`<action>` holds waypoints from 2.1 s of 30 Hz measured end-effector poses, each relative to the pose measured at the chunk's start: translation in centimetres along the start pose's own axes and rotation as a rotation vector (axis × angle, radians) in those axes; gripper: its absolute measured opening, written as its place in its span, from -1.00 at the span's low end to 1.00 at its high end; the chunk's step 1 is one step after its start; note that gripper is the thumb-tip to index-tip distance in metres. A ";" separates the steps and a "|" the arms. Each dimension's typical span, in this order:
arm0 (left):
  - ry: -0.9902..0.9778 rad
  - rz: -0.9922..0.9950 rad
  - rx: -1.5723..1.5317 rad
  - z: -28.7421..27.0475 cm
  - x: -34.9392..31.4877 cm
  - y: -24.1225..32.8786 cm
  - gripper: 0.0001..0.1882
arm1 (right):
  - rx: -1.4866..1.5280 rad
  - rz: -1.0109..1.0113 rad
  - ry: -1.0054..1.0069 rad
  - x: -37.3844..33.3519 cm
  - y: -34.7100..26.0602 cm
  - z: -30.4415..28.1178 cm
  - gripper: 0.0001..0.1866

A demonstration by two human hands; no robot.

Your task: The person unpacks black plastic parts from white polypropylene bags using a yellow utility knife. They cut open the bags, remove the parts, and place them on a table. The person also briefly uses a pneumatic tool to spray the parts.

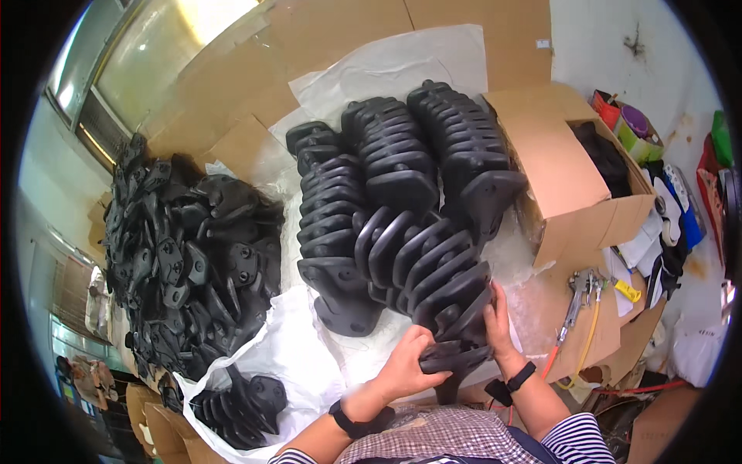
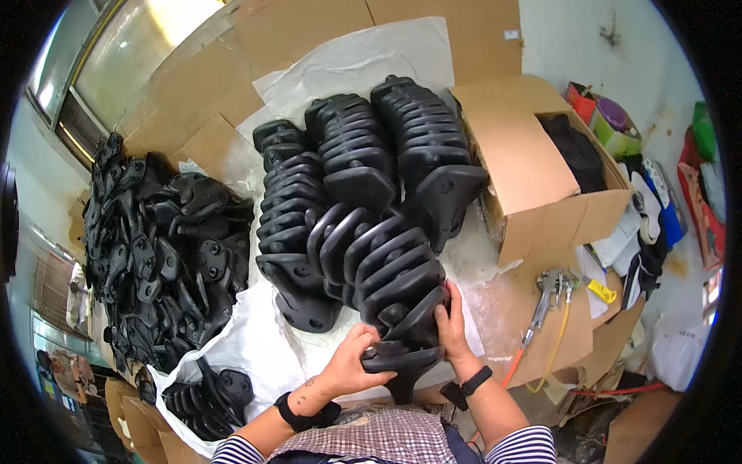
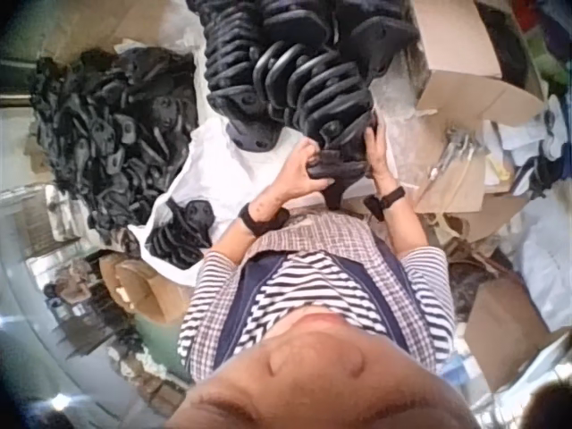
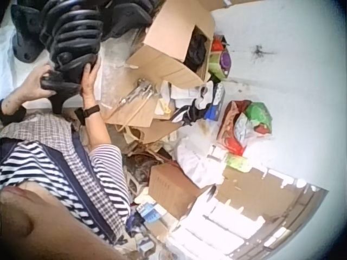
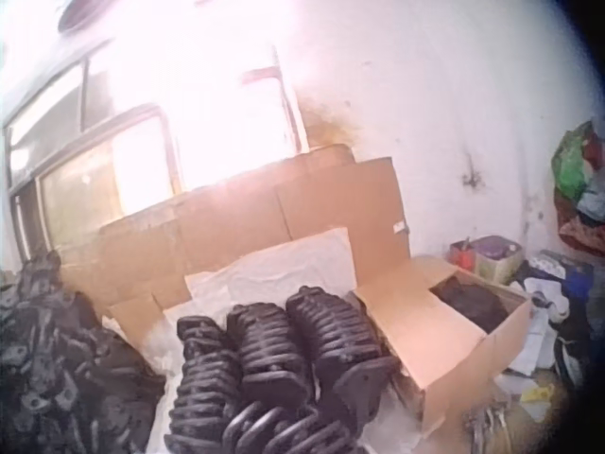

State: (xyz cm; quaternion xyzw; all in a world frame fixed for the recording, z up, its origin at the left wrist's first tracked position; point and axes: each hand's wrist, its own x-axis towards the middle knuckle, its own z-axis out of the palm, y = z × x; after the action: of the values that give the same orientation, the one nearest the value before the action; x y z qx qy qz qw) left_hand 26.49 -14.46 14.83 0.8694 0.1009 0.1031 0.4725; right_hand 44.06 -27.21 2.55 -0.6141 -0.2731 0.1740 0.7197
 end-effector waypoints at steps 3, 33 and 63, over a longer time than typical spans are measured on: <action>-0.097 -0.027 -0.093 -0.8 0.6 -0.2 -0.41 | 0.197 0.099 0.013 0.6 -0.8 0.3 -0.43; 0.214 -0.046 -0.344 -11.1 24.2 -7.2 -0.36 | -0.164 -0.068 -0.058 2.5 -0.4 2.4 -0.24; 0.268 -0.256 -0.108 3.0 -3.4 -5.3 -0.40 | 0.274 0.292 0.190 -4.9 1.6 -0.2 -0.39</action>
State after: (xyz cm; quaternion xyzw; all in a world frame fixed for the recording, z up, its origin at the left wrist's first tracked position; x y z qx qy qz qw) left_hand 23.62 -14.98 8.48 0.8014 0.2672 0.1623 0.5099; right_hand 40.46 -29.96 0.09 -0.5571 -0.0860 0.2531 0.7862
